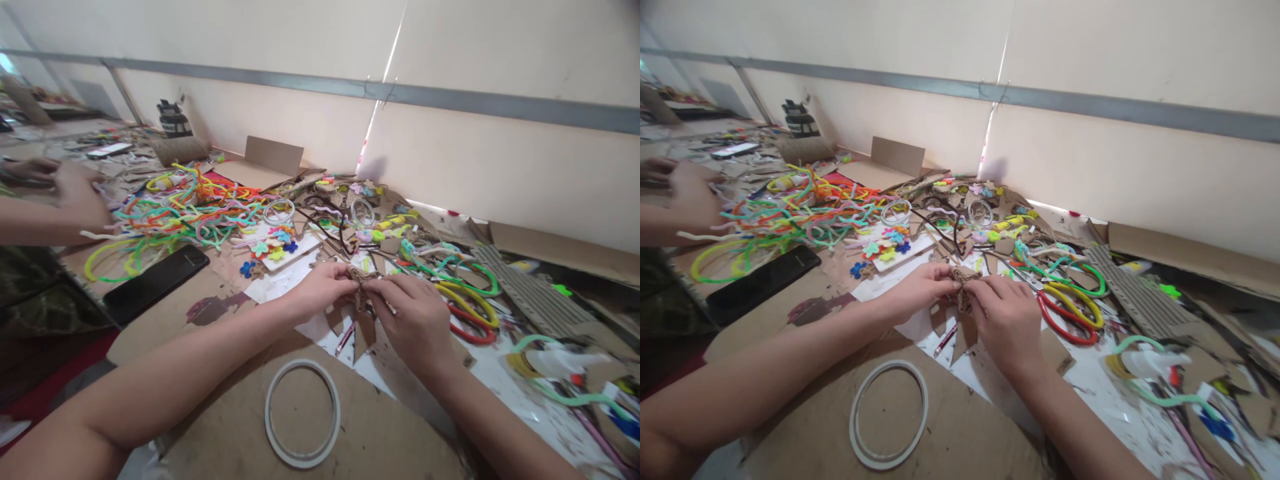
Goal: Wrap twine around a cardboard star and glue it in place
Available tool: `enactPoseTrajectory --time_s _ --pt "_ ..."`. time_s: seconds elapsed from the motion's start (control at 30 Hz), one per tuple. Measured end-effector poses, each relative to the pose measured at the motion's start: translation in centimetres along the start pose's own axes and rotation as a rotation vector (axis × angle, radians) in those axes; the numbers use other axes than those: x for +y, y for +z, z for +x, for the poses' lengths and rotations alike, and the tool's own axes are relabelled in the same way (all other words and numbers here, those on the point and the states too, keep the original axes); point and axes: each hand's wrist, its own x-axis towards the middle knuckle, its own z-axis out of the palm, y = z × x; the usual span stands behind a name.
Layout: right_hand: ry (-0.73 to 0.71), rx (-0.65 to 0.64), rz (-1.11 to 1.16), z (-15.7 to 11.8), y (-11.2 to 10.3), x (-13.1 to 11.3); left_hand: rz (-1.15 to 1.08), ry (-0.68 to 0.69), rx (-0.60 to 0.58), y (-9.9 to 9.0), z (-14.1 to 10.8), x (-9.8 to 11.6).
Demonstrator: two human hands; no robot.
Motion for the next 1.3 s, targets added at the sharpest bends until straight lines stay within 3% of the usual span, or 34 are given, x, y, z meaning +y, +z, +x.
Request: enactPoseTrajectory --time_s 0.3,0.63,1.17,1.3 --pt "-0.024 -0.004 0.005 0.0 -0.1 -0.1 0.059 0.003 0.035 -0.2 0.0 -0.2" --pt "0.116 -0.042 0.138 -0.2 -0.2 0.1 -0.058 0.023 0.024 -0.2 0.2 -0.4" --pt "0.234 -0.092 0.219 0.0 -0.3 -0.1 0.128 0.066 0.022 -0.5 0.2 -0.9" --pt "0.334 -0.075 0.271 0.2 -0.5 -0.1 0.148 0.079 0.034 -0.3 0.1 -0.6"
